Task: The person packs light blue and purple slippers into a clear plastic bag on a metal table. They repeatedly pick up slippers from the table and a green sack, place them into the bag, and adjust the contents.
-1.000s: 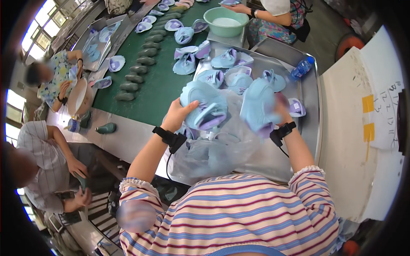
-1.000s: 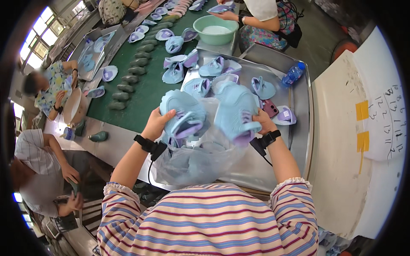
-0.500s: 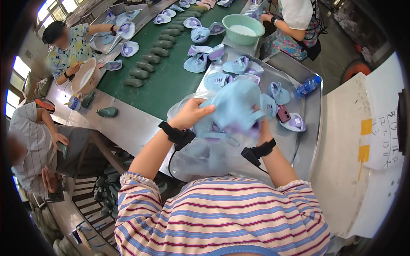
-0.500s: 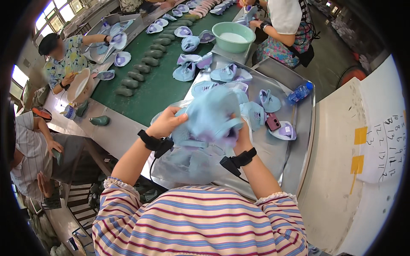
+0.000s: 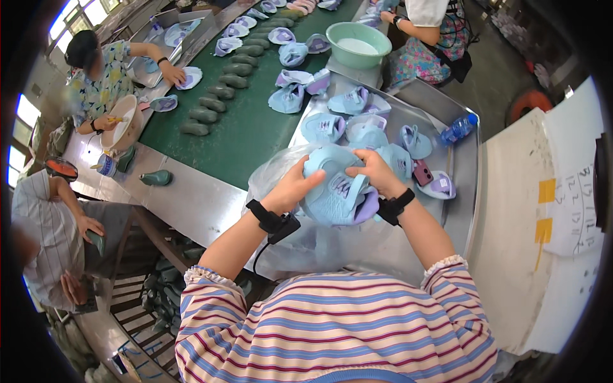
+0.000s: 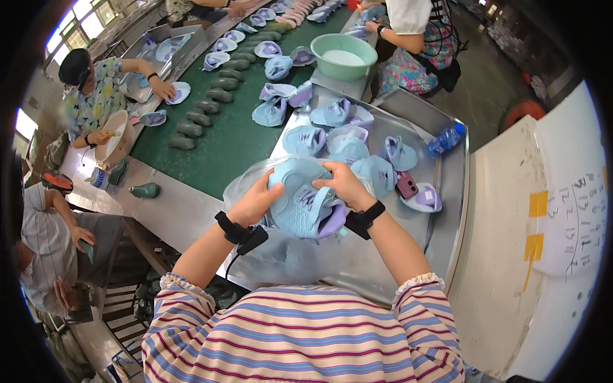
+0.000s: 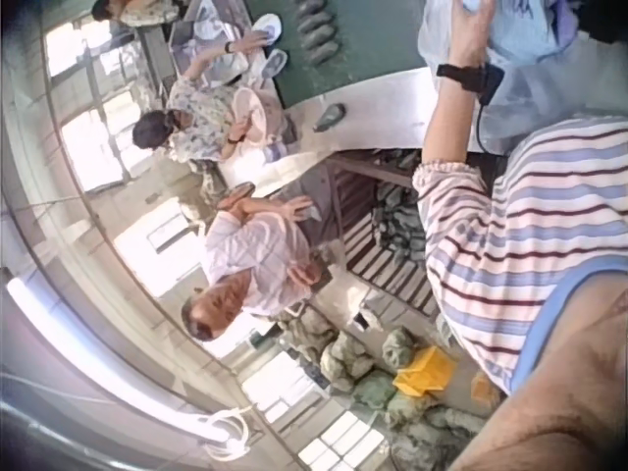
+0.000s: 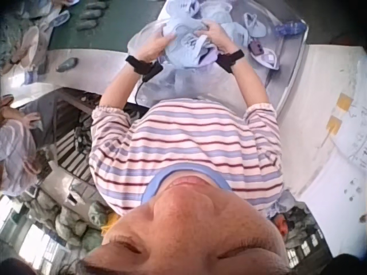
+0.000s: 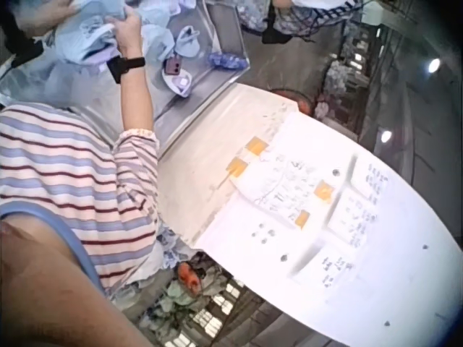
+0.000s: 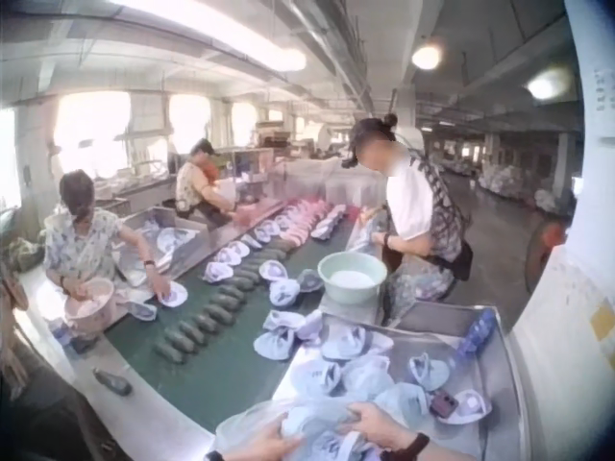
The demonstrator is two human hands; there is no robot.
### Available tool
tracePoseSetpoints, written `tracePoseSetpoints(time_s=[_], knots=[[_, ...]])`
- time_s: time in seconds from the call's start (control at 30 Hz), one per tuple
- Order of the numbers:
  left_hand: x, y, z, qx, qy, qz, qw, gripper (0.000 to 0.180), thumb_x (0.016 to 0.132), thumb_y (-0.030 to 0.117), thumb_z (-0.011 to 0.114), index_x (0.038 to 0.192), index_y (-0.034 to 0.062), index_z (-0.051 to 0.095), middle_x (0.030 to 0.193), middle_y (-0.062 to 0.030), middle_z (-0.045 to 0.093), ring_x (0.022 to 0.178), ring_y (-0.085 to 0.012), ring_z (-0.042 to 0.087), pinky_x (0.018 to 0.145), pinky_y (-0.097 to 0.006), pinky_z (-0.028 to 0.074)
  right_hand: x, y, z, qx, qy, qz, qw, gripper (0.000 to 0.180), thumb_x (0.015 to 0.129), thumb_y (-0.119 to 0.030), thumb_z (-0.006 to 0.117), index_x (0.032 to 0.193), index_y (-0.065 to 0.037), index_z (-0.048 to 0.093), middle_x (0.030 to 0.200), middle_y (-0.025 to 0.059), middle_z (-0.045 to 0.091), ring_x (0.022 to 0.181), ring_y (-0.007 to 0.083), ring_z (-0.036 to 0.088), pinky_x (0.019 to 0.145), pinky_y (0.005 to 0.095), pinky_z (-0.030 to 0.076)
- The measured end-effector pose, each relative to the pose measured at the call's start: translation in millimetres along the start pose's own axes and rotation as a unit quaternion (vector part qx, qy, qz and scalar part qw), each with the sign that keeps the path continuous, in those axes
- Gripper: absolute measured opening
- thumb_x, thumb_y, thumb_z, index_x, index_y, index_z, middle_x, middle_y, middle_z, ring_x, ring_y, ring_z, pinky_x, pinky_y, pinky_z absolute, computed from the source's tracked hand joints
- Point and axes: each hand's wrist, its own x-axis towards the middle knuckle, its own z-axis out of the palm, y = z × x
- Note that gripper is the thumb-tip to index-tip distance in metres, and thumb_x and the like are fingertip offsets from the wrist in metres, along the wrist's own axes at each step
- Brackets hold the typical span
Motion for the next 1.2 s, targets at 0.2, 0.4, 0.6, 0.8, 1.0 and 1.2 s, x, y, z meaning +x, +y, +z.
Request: tracePoseSetpoints(time_s=[0.2,0.4,0.6,0.8,1.0,1.2], knots=[[12.8,42.2,-52.0,0.062,0.14,0.028,0.988,0.043,0.07,0.013,0.07,0.104,-0.0072,0.051,0.093,-0.0109,0.06,0.082,-0.0159,0.058,0.074,-0.029,0.047,19.8,-0.1,22.8,0.033,0.122,-0.075,0.989,0.035,0.081,-0.016,0.059,0.111,-0.001,0.05,0.103,0.0079,0.054,0.095,0.0135,0.049,0.08,0.0273,0.041],[46.2,67.2,-277.9,-0.069,0.482,0.139,0.863,0.032,0.074,0.016,0.068,0.099,0.0023,0.056,0.092,-0.0083,0.061,0.079,-0.0197,0.06,0.066,-0.035,0.05,-8.8,36.5,-0.5,-0.048,-0.034,0.097,0.994,0.022,0.083,-0.018,0.057,0.1,-0.005,0.053,0.091,0.0036,0.058,0.084,0.0143,0.057,0.07,0.0272,0.045],[48.2,92.4,-426.8,-0.02,0.583,0.269,0.766,0.05,0.077,0.012,0.064,0.116,-0.0068,0.04,0.116,-0.0161,0.05,0.1,-0.0201,0.052,0.08,-0.031,0.043,-26.0,29.9,0.1,-0.029,-0.037,0.158,0.986,0.021,0.083,-0.015,0.055,0.1,-0.003,0.053,0.094,0.0069,0.058,0.087,0.0159,0.058,0.072,0.0274,0.045],[79.4,105.9,-300.6,0.092,0.238,0.156,0.954,0.038,0.089,0.023,0.047,0.121,0.0032,0.04,0.123,-0.0085,0.048,0.112,-0.0218,0.048,0.092,-0.033,0.037,-14.1,42.7,-8.0,-0.196,-0.137,0.159,0.958,0.024,0.085,-0.016,0.052,0.104,-0.002,0.055,0.091,0.0043,0.06,0.082,0.0128,0.056,0.072,0.0268,0.045],[61.9,-0.7,-93.7,0.377,-0.368,-0.009,0.85,0.046,0.082,0.029,0.057,0.116,-0.0011,0.048,0.108,-0.0167,0.056,0.098,-0.0221,0.055,0.088,-0.031,0.04,56.0,116.8,-1.9,-0.527,-0.167,0.02,0.833,0.045,0.078,-0.018,0.053,0.114,0.006,0.042,0.107,0.0258,0.051,0.101,0.0357,0.05,0.085,0.042,0.04],[59.6,-69.4,-82.3,0.732,-0.186,-0.014,0.655,0.077,0.072,0.039,0.063,0.125,-0.006,0.03,0.123,-0.0243,0.041,0.112,-0.0384,0.043,0.093,-0.04,0.036,95.5,91.8,-46.2,-0.549,0.118,0.005,0.828,0.034,0.07,-0.009,0.052,0.101,0.004,0.051,0.107,0.0246,0.052,0.098,0.0376,0.05,0.083,0.0436,0.041]])
